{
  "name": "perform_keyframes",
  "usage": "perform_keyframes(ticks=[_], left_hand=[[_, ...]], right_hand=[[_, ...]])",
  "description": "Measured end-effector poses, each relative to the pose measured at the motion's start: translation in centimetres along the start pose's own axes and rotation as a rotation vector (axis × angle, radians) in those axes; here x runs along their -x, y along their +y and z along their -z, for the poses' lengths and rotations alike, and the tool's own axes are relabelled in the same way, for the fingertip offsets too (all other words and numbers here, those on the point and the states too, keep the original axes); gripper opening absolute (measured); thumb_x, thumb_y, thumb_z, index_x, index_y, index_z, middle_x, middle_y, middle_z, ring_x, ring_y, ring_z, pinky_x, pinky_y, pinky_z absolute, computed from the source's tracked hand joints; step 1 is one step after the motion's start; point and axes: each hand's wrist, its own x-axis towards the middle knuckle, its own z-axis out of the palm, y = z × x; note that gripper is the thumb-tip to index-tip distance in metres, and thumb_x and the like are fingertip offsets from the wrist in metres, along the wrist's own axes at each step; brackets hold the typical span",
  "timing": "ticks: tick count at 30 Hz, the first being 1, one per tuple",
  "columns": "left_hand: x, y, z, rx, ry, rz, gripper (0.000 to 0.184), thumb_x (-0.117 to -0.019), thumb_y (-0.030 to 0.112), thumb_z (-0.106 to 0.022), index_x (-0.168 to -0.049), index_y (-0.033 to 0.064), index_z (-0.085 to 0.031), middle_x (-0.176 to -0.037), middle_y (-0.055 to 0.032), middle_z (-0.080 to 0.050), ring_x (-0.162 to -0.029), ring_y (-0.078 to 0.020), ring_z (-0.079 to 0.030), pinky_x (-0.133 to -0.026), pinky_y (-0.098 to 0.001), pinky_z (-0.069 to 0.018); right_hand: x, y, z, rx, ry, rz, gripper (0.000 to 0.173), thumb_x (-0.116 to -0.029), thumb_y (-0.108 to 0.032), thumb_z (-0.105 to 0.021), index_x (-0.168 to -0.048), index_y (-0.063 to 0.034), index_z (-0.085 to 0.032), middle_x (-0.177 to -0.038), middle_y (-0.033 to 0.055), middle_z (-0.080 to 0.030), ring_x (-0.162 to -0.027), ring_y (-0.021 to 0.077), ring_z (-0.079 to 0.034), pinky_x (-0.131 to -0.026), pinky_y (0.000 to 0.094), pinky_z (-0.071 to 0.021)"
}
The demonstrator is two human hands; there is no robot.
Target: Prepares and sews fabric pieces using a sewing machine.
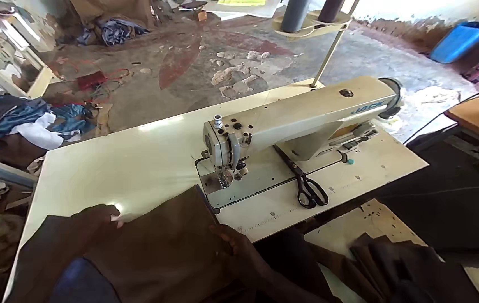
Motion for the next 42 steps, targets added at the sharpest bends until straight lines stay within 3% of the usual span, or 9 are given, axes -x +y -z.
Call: perform_keyframes(ticks=[3,5,8,13,19,27,34,42], left_hand=[[-1.6,4.7,-2.3,0.153,0.272,-0.198,0.04,-0.1004,0.036,-0.063,-0.126,0.006,-0.068,-0.12,-0.0176,-0.067,-0.11,-0.0356,-0.066,-0.097,-0.0587,-0.0526],[-2.9,7.7,-3.8,0.225,0.314,-0.237,0.042,-0.0999,0.04,-0.064,-0.126,0.0075,-0.069,-0.121,-0.016,-0.067,-0.113,-0.035,-0.064,-0.098,-0.0571,-0.0514],[-4.6,9.6,-5.1,0.253,0.342,-0.221,0.035,-0.1001,0.037,-0.065,-0.119,0.0075,-0.072,-0.11,-0.0129,-0.067,-0.104,-0.0315,-0.064,-0.091,-0.0537,-0.0528],[-5.7,10.1,-5.6,0.338,0.345,-0.184,0.026,-0.0961,0.029,-0.071,-0.11,0.0068,-0.072,-0.104,-0.0128,-0.066,-0.099,-0.0304,-0.064,-0.088,-0.054,-0.0534],[-6.0,11.2,-5.9,0.333,0.362,-0.143,0.013,-0.0961,0.021,-0.072,-0.098,0.0074,-0.071,-0.098,-0.01,-0.064,-0.095,-0.0277,-0.063,-0.084,-0.0503,-0.0538],[-6.7,11.8,-5.6,0.291,0.365,-0.085,0.015,-0.0996,0.023,-0.067,-0.1,0.0086,-0.071,-0.093,-0.0084,-0.068,-0.084,-0.0257,-0.067,-0.077,-0.0528,-0.0558],[-6.8,11.4,-6.0,0.35,0.383,-0.104,0.012,-0.0978,0.019,-0.07,-0.107,0.0124,-0.073,-0.096,-0.0052,-0.069,-0.084,-0.0203,-0.067,-0.079,-0.0466,-0.0579],[-6.7,11.3,-6.2,0.409,0.409,-0.095,0.01,-0.0964,0.019,-0.072,-0.104,0.0136,-0.075,-0.093,-0.0036,-0.067,-0.08,-0.0182,-0.065,-0.074,-0.0443,-0.0572]], right_hand=[[0.0,-0.3,0.0,0.011,-0.002,-0.016,0.056,-0.0896,0.001,-0.063,-0.145,-0.0017,-0.055,-0.148,0.0168,-0.055,-0.134,0.0226,-0.056,-0.11,0.039,-0.0492],[-0.1,-0.6,0.0,0.031,-0.013,-0.011,0.056,-0.0904,0.001,-0.063,-0.146,-0.0019,-0.055,-0.149,0.0168,-0.055,-0.136,0.0227,-0.055,-0.111,0.039,-0.0487],[0.0,-1.0,-0.1,0.065,-0.022,0.033,0.056,-0.0913,0.001,-0.061,-0.147,-0.0024,-0.054,-0.15,0.0162,-0.053,-0.137,0.0235,-0.055,-0.11,0.0398,-0.0495],[0.7,-1.6,-0.6,0.095,0.003,0.137,0.054,-0.0931,0.002,-0.06,-0.147,-0.0034,-0.055,-0.154,0.0151,-0.051,-0.134,0.0237,-0.058,-0.106,0.0402,-0.0532],[0.6,-0.3,-0.1,-0.004,-0.007,0.013,0.059,-0.0896,0.003,-0.064,-0.147,0.0015,-0.052,-0.153,0.0199,-0.049,-0.14,0.0255,-0.052,-0.113,0.0396,-0.0473],[0.4,-0.4,0.1,-0.112,-0.008,0.021,0.059,-0.0898,0.002,-0.065,-0.147,0.003,-0.051,-0.153,0.0191,-0.049,-0.139,0.0218,-0.052,-0.113,0.0363,-0.0474],[0.4,-0.5,0.3,-0.189,-0.04,-0.027,0.062,-0.0897,0.002,-0.065,-0.149,0.0012,-0.048,-0.154,0.0153,-0.049,-0.135,0.0198,-0.055,-0.11,0.0369,-0.0508],[0.4,-1.0,0.8,-0.379,-0.059,-0.152,0.061,-0.0908,0.002,-0.066,-0.149,-0.0007,-0.048,-0.146,0.0128,-0.056,-0.118,0.02,-0.067,-0.097,0.0389,-0.0599]])
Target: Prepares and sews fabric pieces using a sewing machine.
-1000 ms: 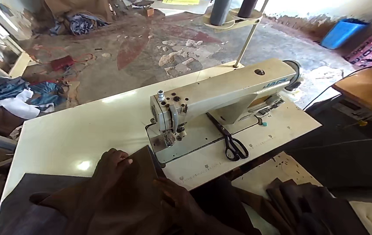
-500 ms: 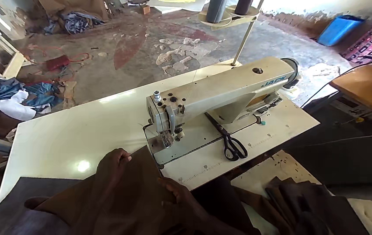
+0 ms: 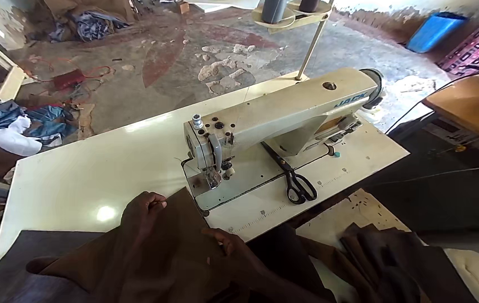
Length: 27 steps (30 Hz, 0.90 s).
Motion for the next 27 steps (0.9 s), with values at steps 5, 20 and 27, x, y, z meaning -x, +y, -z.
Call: perform_keyframes(ticks=[5,20,27], left_hand=[[0.3,0.2,-0.3,-0.036,0.035,-0.023,0.011,-0.0967,0.019,-0.071,-0.104,0.0126,-0.075,-0.095,-0.0062,-0.067,-0.083,-0.0218,-0.065,-0.075,-0.048,-0.0566],[0.8,-0.8,-1.1,-0.046,0.107,-0.1,0.014,-0.0977,0.02,-0.068,-0.107,0.0121,-0.075,-0.099,-0.0077,-0.067,-0.087,-0.0239,-0.065,-0.077,-0.049,-0.0555],[1.1,-1.3,-1.7,-0.05,0.165,-0.145,0.018,-0.0977,0.025,-0.066,-0.107,0.0127,-0.076,-0.096,-0.0059,-0.066,-0.084,-0.0221,-0.063,-0.076,-0.0472,-0.0536]], right_hand=[[0.3,-0.3,0.1,0.042,0.017,-0.044,0.06,-0.091,0.0,-0.066,-0.148,-0.0007,-0.049,-0.141,0.0124,-0.061,-0.115,0.0192,-0.069,-0.096,0.0386,-0.0602],[1.2,0.8,0.0,0.609,0.1,0.122,0.046,-0.0958,-0.014,-0.062,-0.142,-0.0133,-0.062,-0.106,0.0146,-0.066,-0.09,0.0277,-0.066,-0.079,0.0458,-0.0566],[1.5,0.2,-0.4,0.719,0.11,0.036,0.043,-0.0965,-0.015,-0.059,-0.139,-0.0101,-0.062,-0.106,0.0148,-0.065,-0.087,0.0276,-0.066,-0.077,0.0446,-0.0568]])
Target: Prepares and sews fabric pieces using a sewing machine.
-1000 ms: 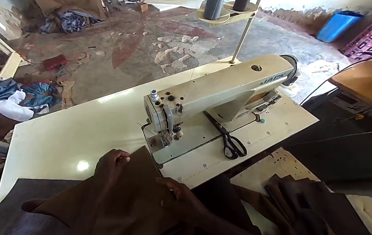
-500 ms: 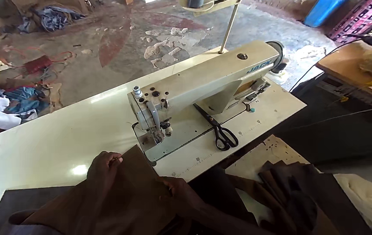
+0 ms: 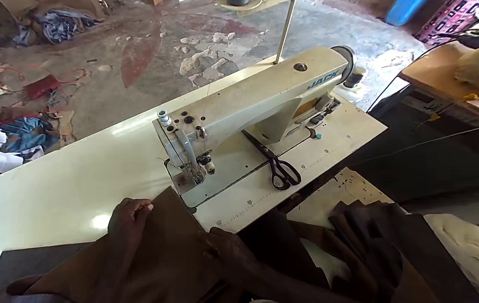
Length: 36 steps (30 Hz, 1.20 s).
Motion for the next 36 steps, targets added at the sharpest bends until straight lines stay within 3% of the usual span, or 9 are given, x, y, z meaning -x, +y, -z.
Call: perform_keyframes(ticks=[3,7,10,14,17,21,25,27,36], left_hand=[[0.1,0.0,-0.3,-0.025,0.029,-0.03,0.021,-0.0987,0.027,-0.064,-0.107,0.0119,-0.076,-0.097,-0.0074,-0.065,-0.087,-0.0247,-0.063,-0.077,-0.0488,-0.0532],[0.5,2.2,0.2,-0.257,0.009,-0.11,0.027,-0.1043,0.025,-0.055,-0.118,0.0114,-0.073,-0.116,-0.0158,-0.066,-0.11,-0.0411,-0.06,-0.087,-0.0624,-0.0476],[1.2,4.1,-0.4,-0.353,-0.01,-0.11,0.027,-0.1028,0.013,-0.052,-0.119,0.0119,-0.074,-0.123,-0.0132,-0.067,-0.117,-0.0389,-0.061,-0.093,-0.0616,-0.0483],[2.3,5.5,-2.8,-0.332,0.095,0.023,0.04,-0.1049,0.035,-0.049,-0.124,0.0064,-0.07,-0.132,-0.0173,-0.064,-0.125,-0.04,-0.058,-0.102,-0.0628,-0.0452],[3.2,5.5,-4.5,-0.292,0.169,0.006,0.047,-0.105,0.04,-0.048,-0.128,0.0036,-0.068,-0.136,-0.0212,-0.061,-0.131,-0.043,-0.054,-0.107,-0.0608,-0.0437],[3.9,7.8,-5.0,-0.242,0.091,-0.032,0.047,-0.1055,0.041,-0.047,-0.13,0.0061,-0.068,-0.139,-0.0175,-0.06,-0.133,-0.0381,-0.054,-0.108,-0.0582,-0.0445],[3.6,10.7,-6.9,-0.172,0.035,-0.134,0.044,-0.1051,0.041,-0.05,-0.129,0.0087,-0.069,-0.139,-0.0147,-0.06,-0.132,-0.0348,-0.055,-0.108,-0.0544,-0.0459],[2.5,11.2,-7.6,-0.175,0.033,-0.147,0.044,-0.105,0.041,-0.05,-0.128,0.0097,-0.07,-0.138,-0.0128,-0.061,-0.131,-0.033,-0.055,-0.108,-0.0514,-0.0465],[-0.2,10.2,-7.9,-0.141,0.074,-0.137,0.047,-0.105,0.042,-0.05,-0.129,0.007,-0.069,-0.139,-0.0142,-0.06,-0.132,-0.035,-0.054,-0.108,-0.0522,-0.0459]], right_hand=[[-0.2,-1.0,0.6,0.121,-0.069,-0.045,0.043,-0.0974,-0.015,-0.057,-0.14,-0.0094,-0.061,-0.111,0.0167,-0.065,-0.091,0.0312,-0.068,-0.078,0.0474,-0.057],[-0.5,-1.3,0.8,0.204,-0.118,-0.043,0.043,-0.0974,-0.016,-0.056,-0.14,-0.009,-0.06,-0.114,0.0169,-0.065,-0.093,0.0326,-0.069,-0.077,0.0492,-0.0572],[-0.6,-1.5,1.1,0.206,-0.153,-0.054,0.044,-0.0977,-0.016,-0.056,-0.141,-0.0089,-0.059,-0.116,0.0176,-0.065,-0.097,0.0335,-0.068,-0.081,0.0504,-0.0565],[-0.7,-1.5,1.4,0.206,-0.157,-0.05,0.044,-0.0978,-0.016,-0.058,-0.141,-0.009,-0.059,-0.117,0.0178,-0.065,-0.101,0.0341,-0.068,-0.085,0.0513,-0.0559],[-0.5,-1.8,2.4,0.235,-0.23,-0.076,0.042,-0.1006,-0.021,-0.057,-0.141,-0.0106,-0.059,-0.121,0.0184,-0.065,-0.107,0.0357,-0.066,-0.089,0.054,-0.0545],[-0.7,-0.4,4.3,0.258,-0.032,-0.009,0.04,-0.1031,-0.042,-0.055,-0.121,-0.0101,-0.069,-0.115,0.0155,-0.067,-0.102,0.0326,-0.068,-0.084,0.052,-0.0569],[-3.6,3.3,5.4,0.338,0.114,0.29,0.037,-0.1064,-0.038,-0.052,-0.134,-0.0186,-0.066,-0.14,0.0023,-0.063,-0.135,0.0232,-0.053,-0.108,0.046,-0.047],[-5.2,5.1,5.8,0.427,0.116,0.365,0.037,-0.1059,-0.038,-0.053,-0.134,-0.0187,-0.067,-0.147,-0.0019,-0.058,-0.143,0.0206,-0.046,-0.117,0.0455,-0.0387],[-8.8,7.2,7.2,0.462,0.139,0.473,0.04,-0.1023,-0.046,-0.058,-0.128,-0.0178,-0.071,-0.148,-0.0012,-0.059,-0.146,0.021,-0.043,-0.119,0.042,-0.038]])
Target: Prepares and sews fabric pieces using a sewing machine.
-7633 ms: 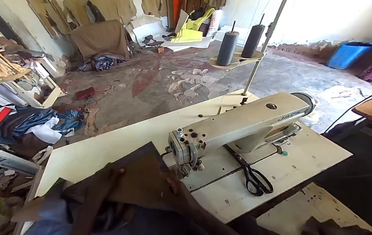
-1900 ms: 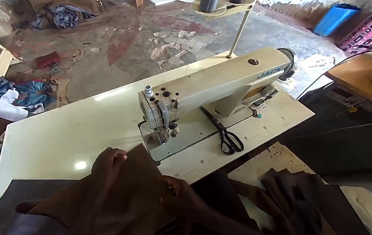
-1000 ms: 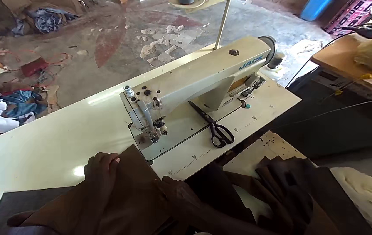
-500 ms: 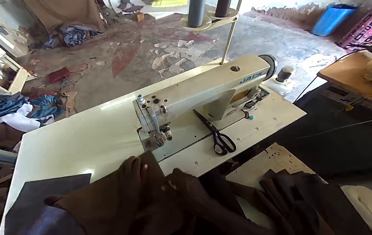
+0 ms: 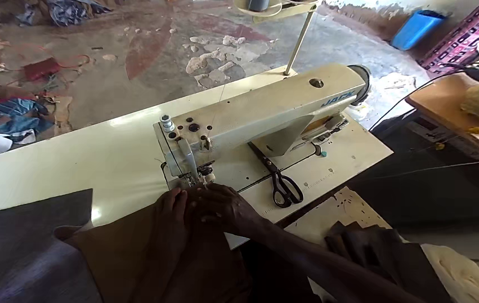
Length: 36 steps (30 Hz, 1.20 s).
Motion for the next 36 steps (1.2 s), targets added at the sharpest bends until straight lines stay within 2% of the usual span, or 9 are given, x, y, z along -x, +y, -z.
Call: perform_keyframes(ticks=[4,9,14,18,22,27,36], left_hand=[[-0.6,-0.3,0.1,-0.011,-0.002,0.028,0.046,-0.1047,0.042,-0.05,-0.13,0.0076,-0.068,-0.141,-0.0139,-0.059,-0.132,-0.0353,-0.054,-0.107,-0.0544,-0.0451],[-0.8,-0.6,0.1,0.022,0.001,0.022,0.047,-0.1039,0.042,-0.052,-0.13,0.0068,-0.068,-0.142,-0.014,-0.058,-0.134,-0.0356,-0.052,-0.11,-0.0535,-0.0441],[-1.1,-0.7,0.2,0.008,-0.008,0.007,0.045,-0.1036,0.04,-0.053,-0.13,0.0057,-0.067,-0.145,-0.0149,-0.056,-0.137,-0.0366,-0.049,-0.111,-0.057,-0.0417],[-2.3,-2.0,-0.2,0.038,-0.077,-0.107,0.047,-0.1035,0.033,-0.048,-0.142,0.0083,-0.059,-0.151,-0.0139,-0.052,-0.148,-0.0336,-0.038,-0.119,-0.0567,-0.0333],[-2.6,-3.1,-0.5,0.015,-0.124,-0.146,0.053,-0.1055,0.043,-0.038,-0.147,0.0153,-0.057,-0.15,-0.0063,-0.055,-0.147,-0.0263,-0.042,-0.121,-0.0544,-0.0319],[-2.3,-3.4,-0.9,0.003,-0.104,-0.145,0.055,-0.1066,0.045,-0.035,-0.145,0.0138,-0.059,-0.151,-0.0061,-0.055,-0.147,-0.0263,-0.042,-0.121,-0.055,-0.0315],[-2.3,-3.7,-0.8,0.027,-0.106,-0.155,0.053,-0.1067,0.041,-0.036,-0.145,0.0134,-0.059,-0.151,-0.0061,-0.055,-0.147,-0.0262,-0.043,-0.121,-0.055,-0.0315]], right_hand=[[-0.8,0.5,-0.1,-0.003,0.025,0.015,0.042,-0.1013,-0.046,-0.06,-0.127,-0.0149,-0.072,-0.149,0.0004,-0.058,-0.144,0.0203,-0.046,-0.119,0.0413,-0.0379],[-0.9,0.5,-0.1,0.007,0.013,0.004,0.043,-0.1022,-0.047,-0.057,-0.13,-0.0165,-0.071,-0.151,-0.0011,-0.056,-0.145,0.0199,-0.044,-0.12,0.042,-0.0362],[-1.0,0.8,-0.2,0.008,0.003,0.011,0.045,-0.1024,-0.048,-0.056,-0.132,-0.0174,-0.07,-0.151,-0.0021,-0.056,-0.146,0.0204,-0.043,-0.12,0.0442,-0.0349],[-1.0,0.7,-0.1,-0.01,0.006,0.002,0.047,-0.1014,-0.047,-0.059,-0.135,-0.0154,-0.068,-0.151,-0.0009,-0.056,-0.146,0.0204,-0.043,-0.12,0.0436,-0.0349],[-0.8,1.0,-0.4,-0.044,0.049,0.006,0.047,-0.0993,-0.044,-0.064,-0.133,-0.0128,-0.068,-0.149,0.0023,-0.058,-0.145,0.0205,-0.045,-0.119,0.0424,-0.0374],[-0.9,0.9,-0.3,-0.04,0.027,-0.001,0.046,-0.1005,-0.047,-0.061,-0.131,-0.0134,-0.07,-0.148,0.0008,-0.059,-0.144,0.0193,-0.045,-0.119,0.0408,-0.0365],[-1.1,0.6,-0.6,-0.008,0.019,-0.008,0.046,-0.1008,-0.047,-0.059,-0.133,-0.0149,-0.069,-0.151,0.0004,-0.056,-0.145,0.0218,-0.044,-0.118,0.0442,-0.0371]])
